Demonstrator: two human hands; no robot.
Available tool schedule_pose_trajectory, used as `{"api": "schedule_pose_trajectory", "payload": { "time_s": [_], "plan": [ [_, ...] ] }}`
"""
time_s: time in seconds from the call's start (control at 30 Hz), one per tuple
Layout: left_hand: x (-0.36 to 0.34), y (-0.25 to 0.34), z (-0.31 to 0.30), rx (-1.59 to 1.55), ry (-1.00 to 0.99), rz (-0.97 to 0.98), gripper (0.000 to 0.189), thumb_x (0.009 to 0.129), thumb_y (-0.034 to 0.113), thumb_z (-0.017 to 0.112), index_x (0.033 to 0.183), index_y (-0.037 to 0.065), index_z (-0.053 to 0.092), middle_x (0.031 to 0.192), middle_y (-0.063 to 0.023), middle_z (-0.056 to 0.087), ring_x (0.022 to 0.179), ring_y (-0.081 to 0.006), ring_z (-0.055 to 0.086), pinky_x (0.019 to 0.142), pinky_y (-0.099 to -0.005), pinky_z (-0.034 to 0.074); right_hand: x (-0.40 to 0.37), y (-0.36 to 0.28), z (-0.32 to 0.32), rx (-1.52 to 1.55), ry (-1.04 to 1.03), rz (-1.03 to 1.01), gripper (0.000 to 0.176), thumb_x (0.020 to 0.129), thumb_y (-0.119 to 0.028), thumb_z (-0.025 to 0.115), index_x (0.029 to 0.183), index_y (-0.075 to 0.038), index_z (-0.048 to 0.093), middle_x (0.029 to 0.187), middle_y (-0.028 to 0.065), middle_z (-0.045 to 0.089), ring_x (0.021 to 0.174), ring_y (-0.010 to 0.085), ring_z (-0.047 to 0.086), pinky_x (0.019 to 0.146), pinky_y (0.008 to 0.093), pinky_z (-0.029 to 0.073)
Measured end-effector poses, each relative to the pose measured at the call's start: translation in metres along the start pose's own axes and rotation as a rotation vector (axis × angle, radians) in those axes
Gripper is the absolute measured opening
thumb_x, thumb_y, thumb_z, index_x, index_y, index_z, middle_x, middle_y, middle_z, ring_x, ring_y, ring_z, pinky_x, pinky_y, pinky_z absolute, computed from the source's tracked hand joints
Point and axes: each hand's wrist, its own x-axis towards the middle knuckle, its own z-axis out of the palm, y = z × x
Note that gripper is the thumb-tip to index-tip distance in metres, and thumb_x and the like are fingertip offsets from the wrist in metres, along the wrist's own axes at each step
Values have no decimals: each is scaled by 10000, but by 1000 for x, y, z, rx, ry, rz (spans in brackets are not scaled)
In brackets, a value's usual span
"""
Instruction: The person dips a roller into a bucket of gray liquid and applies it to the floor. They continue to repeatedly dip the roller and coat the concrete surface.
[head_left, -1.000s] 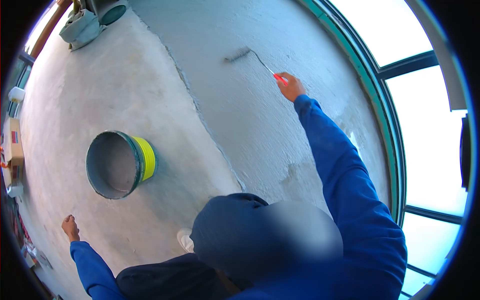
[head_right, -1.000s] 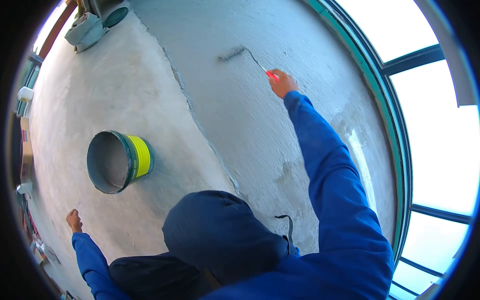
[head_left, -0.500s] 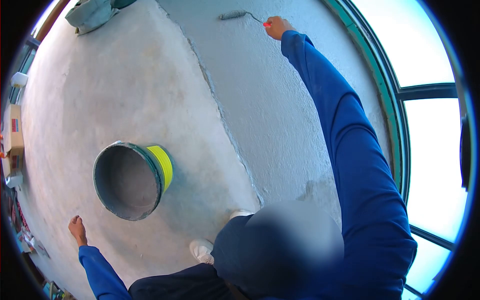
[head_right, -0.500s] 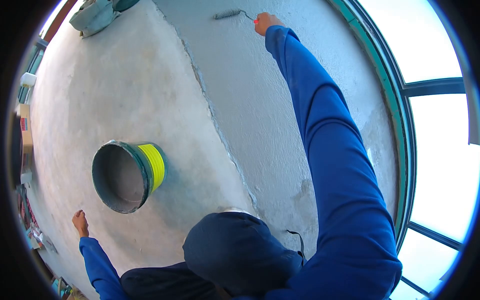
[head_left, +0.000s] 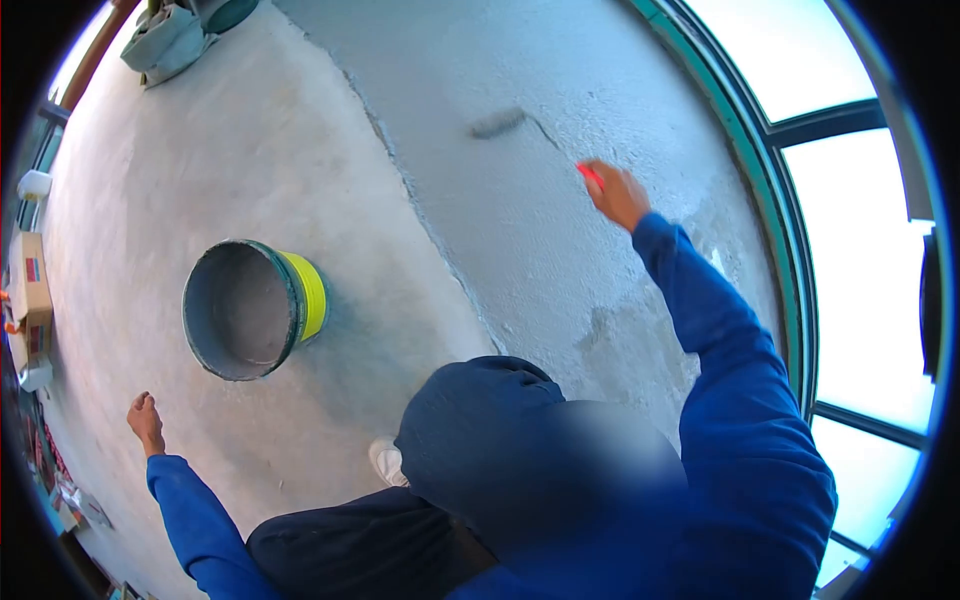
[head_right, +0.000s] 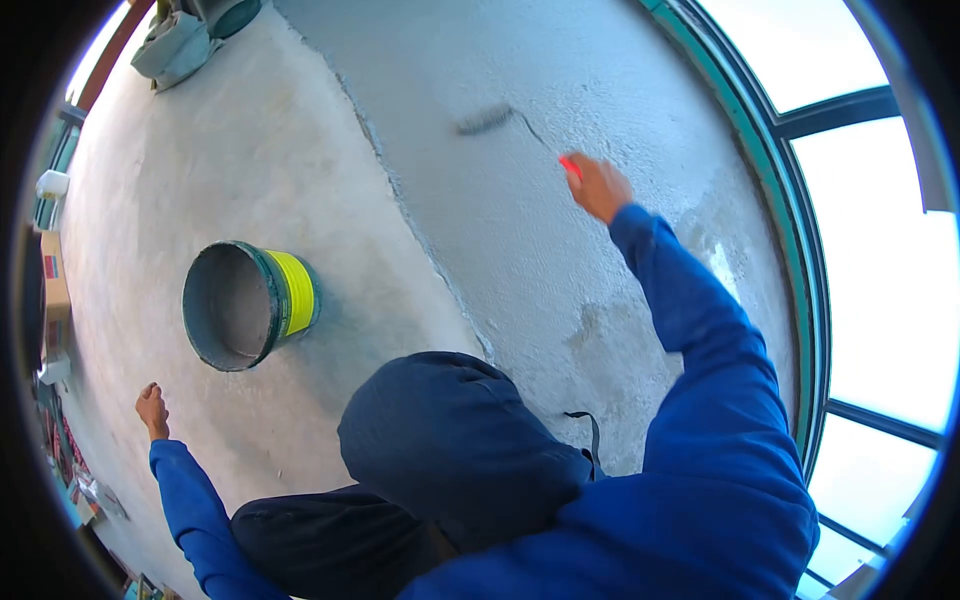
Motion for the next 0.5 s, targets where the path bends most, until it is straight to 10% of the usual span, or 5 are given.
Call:
{"api": "schedule_pose_trajectory", "payload": {
  "time_s": [0.1, 0.2, 0.3, 0.5],
  "plan": [
    [0, 7, -4, -62, 2, -12, 325, 804, 148, 584, 1080, -10, 653, 990, -125, 677, 867, -188, 631, 757, -279, 482, -97, 28, -15, 26, 4, 37, 267, 865, -260, 535, 1117, -202, 601, 819, 187, 651, 749, 406, 619, 650, 510, 486],
    [39, -36, 9, -76, 62, 82, 341, 823, 212, 581, 1121, 58, 647, 689, 17, 563, 517, -84, 458, 434, -268, 369, -189, 25, -44, -23, -72, 160, 282, 865, -255, 549, 1137, -196, 594, 801, 195, 646, 730, 402, 621, 633, 504, 484],
    [-1, 16, 1, -106, 8, -30, 311, 810, 155, 589, 1080, 16, 660, 913, -80, 669, 749, -158, 607, 627, -289, 487, -256, 24, -67, -83, -164, 286, 262, 863, -250, 549, 1115, -195, 596, 796, 212, 638, 728, 409, 614, 624, 513, 475],
    [4, 38, 7, -173, -27, -17, 295, 829, 185, 582, 1084, 64, 666, 653, 27, 527, 509, -75, 446, 429, -265, 356, -307, 49, -98, 313, -328, 643, 358, 912, -369, 529, 1009, -30, 589, 661, 81, 612, 581, 191, 599, 509, 349, 464]
  ]
}}
